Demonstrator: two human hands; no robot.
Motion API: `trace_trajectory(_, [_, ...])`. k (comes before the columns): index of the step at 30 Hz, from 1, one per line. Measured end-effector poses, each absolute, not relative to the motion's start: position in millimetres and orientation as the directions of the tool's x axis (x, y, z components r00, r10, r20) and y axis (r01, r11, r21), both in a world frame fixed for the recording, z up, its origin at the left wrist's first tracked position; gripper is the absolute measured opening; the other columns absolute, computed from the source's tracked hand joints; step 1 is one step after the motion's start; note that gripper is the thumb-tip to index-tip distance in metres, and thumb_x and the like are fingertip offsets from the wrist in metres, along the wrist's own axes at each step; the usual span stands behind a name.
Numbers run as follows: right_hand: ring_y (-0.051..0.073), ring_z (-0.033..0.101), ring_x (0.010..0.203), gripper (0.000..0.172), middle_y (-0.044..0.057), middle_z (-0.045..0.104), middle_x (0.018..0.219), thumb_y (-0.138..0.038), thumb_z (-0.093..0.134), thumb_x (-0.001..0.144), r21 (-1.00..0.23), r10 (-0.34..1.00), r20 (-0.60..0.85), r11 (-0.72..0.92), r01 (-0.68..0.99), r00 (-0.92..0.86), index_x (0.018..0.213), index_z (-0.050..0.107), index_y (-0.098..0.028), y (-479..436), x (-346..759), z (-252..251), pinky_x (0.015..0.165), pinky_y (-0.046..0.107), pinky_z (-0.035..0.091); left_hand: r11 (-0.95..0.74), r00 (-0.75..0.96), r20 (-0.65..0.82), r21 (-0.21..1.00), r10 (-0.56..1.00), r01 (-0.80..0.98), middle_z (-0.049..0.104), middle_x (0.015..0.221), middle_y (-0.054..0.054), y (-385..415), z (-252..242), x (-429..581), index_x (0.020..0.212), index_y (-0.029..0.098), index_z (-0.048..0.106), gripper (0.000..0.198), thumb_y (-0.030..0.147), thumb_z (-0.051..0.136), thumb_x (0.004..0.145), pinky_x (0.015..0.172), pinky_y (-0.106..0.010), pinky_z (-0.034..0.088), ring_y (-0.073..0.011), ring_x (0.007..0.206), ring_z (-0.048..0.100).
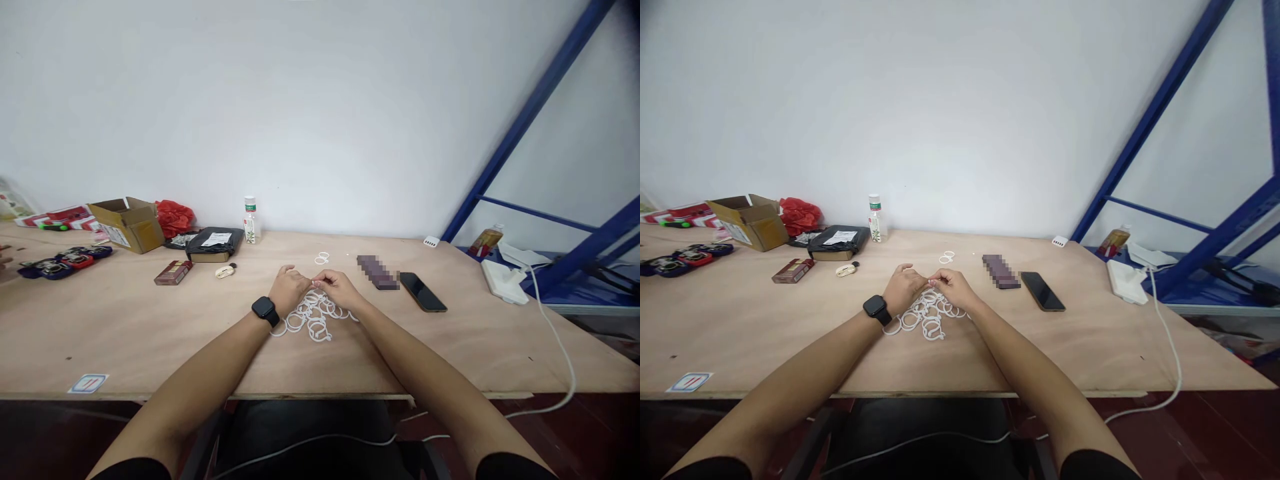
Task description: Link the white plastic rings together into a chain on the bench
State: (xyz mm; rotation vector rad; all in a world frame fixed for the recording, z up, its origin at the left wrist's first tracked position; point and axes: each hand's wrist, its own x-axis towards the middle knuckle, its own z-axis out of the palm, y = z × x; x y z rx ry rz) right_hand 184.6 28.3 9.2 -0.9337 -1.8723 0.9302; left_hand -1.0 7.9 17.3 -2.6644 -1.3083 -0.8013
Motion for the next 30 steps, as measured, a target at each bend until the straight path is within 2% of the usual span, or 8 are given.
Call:
trace_trajectory(6, [0.017, 0.066, 0.077, 0.026, 0.005, 0.073, 0.085, -0.040, 0.062, 0.082, -0.861, 0.864, 0.435, 0.482, 0.164, -0.255, 0.091, 0.071, -0.018, 30.7, 183.1, 14.5, 0.074, 0.030, 0.053, -0.585, 0.370, 0.547, 0.291, 0.751, 0.757, 0.073, 0.098, -0.004, 10.0, 19.5, 6.5, 0.101, 0.023, 0.067, 0.034, 0.041, 0.038, 0.098, 0.101, -0.039, 0.033, -0.0183, 0.093, 0.063])
trace_trajectory(8, [0.018, 0.067, 0.081, 0.024, 0.005, 0.073, 0.090, -0.037, 0.061, 0.082, -0.828, 0.854, 0.466, 0.513, 0.226, -0.232, 0.095, 0.072, -0.019, 34.0, 188.1, 13.3, 0.077, 0.032, 0.053, -0.552, 0.317, 0.551, 0.333, 0.772, 0.764, 0.070, 0.110, -0.005, 12.4, 16.6, 6.8, 0.111, 0.024, 0.064, 0.033, 0.043, 0.042, 0.097, 0.099, -0.038, 0.034, -0.0201, 0.101, 0.061])
trace_trajectory(10, [0.020, 0.067, 0.088, 0.021, 0.006, 0.073, 0.096, -0.031, 0.061, 0.083, -0.769, 0.847, 0.485, 0.532, 0.356, -0.217, 0.096, 0.073, -0.021, 39.9, 195.8, 9.0, 0.083, 0.034, 0.052, -0.511, 0.295, 0.515, 0.349, 0.805, 0.786, 0.067, 0.118, -0.007, 15.7, 11.5, 4.4, 0.118, 0.024, 0.062, 0.035, 0.044, 0.047, 0.094, 0.099, -0.039, 0.035, -0.0227, 0.109, 0.059])
trace_trajectory(13, [0.021, 0.066, 0.096, 0.021, 0.007, 0.073, 0.103, -0.021, 0.058, 0.083, -0.676, 0.859, 0.475, 0.495, 0.546, -0.192, 0.098, 0.073, -0.022, 52.3, 207.1, -0.6, 0.090, 0.037, 0.050, -0.455, 0.317, 0.387, 0.345, 0.866, 0.821, 0.069, 0.115, -0.007, 20.3, 4.1, -1.7, 0.112, 0.024, 0.066, 0.033, 0.044, 0.052, 0.090, 0.098, -0.042, 0.035, -0.0256, 0.110, 0.058])
trace_trajectory(18, [0.019, 0.066, 0.096, 0.040, 0.008, 0.064, 0.126, -0.012, 0.054, 0.082, -0.593, 0.863, 0.424, 0.493, 0.637, -0.273, 0.119, 0.065, -0.023, 65.3, 213.0, -11.0, 0.093, 0.036, 0.050, -0.396, 0.323, 0.256, 0.332, 0.911, 0.856, 0.072, 0.102, -0.005, 21.0, 2.1, -4.0, 0.088, 0.026, 0.072, 0.026, 0.037, 0.048, 0.089, 0.094, -0.045, 0.035, -0.0262, 0.102, 0.060])
trace_trajectory(21, [0.020, 0.067, 0.093, 0.034, 0.007, 0.069, 0.116, -0.015, 0.055, 0.083, -0.558, 0.871, 0.402, 0.479, 0.677, -0.283, 0.114, 0.068, -0.022, 62.7, 211.8, -12.6, 0.090, 0.036, 0.050, -0.405, 0.349, 0.225, 0.292, 0.910, 0.867, 0.072, 0.101, -0.004, 18.9, 2.1, -1.8, 0.080, 0.025, 0.072, 0.026, 0.027, 0.047, 0.085, 0.092, -0.046, 0.035, -0.0261, 0.101, 0.060])
trace_trajectory(25, [0.020, 0.067, 0.092, 0.027, 0.007, 0.073, 0.103, -0.021, 0.054, 0.086, -0.567, 0.863, 0.370, 0.503, 0.652, -0.344, 0.107, 0.070, -0.022, 54.8, 208.5, -12.6, 0.083, 0.033, 0.052, -0.407, 0.357, 0.220, 0.260, 0.908, 0.876, 0.069, 0.110, -0.006, 18.1, -0.3, -1.4, 0.086, 0.024, 0.072, 0.023, 0.023, 0.050, 0.079, 0.093, -0.047, 0.036, -0.0279, 0.104, 0.058])
trace_trajectory(30, [0.021, 0.065, 0.099, 0.031, 0.009, 0.071, 0.110, -0.022, 0.057, 0.085, -0.516, 0.839, 0.311, 0.544, 0.662, -0.447, 0.114, 0.067, -0.019, 49.3, 201.5, -10.6, 0.088, 0.033, 0.050, -0.366, 0.307, 0.237, 0.272, 0.922, 0.890, 0.065, 0.117, -0.008, 19.0, 2.0, -2.4, 0.104, 0.023, 0.070, 0.031, 0.031, 0.052, 0.080, 0.096, -0.045, 0.036, -0.0286, 0.110, 0.055])
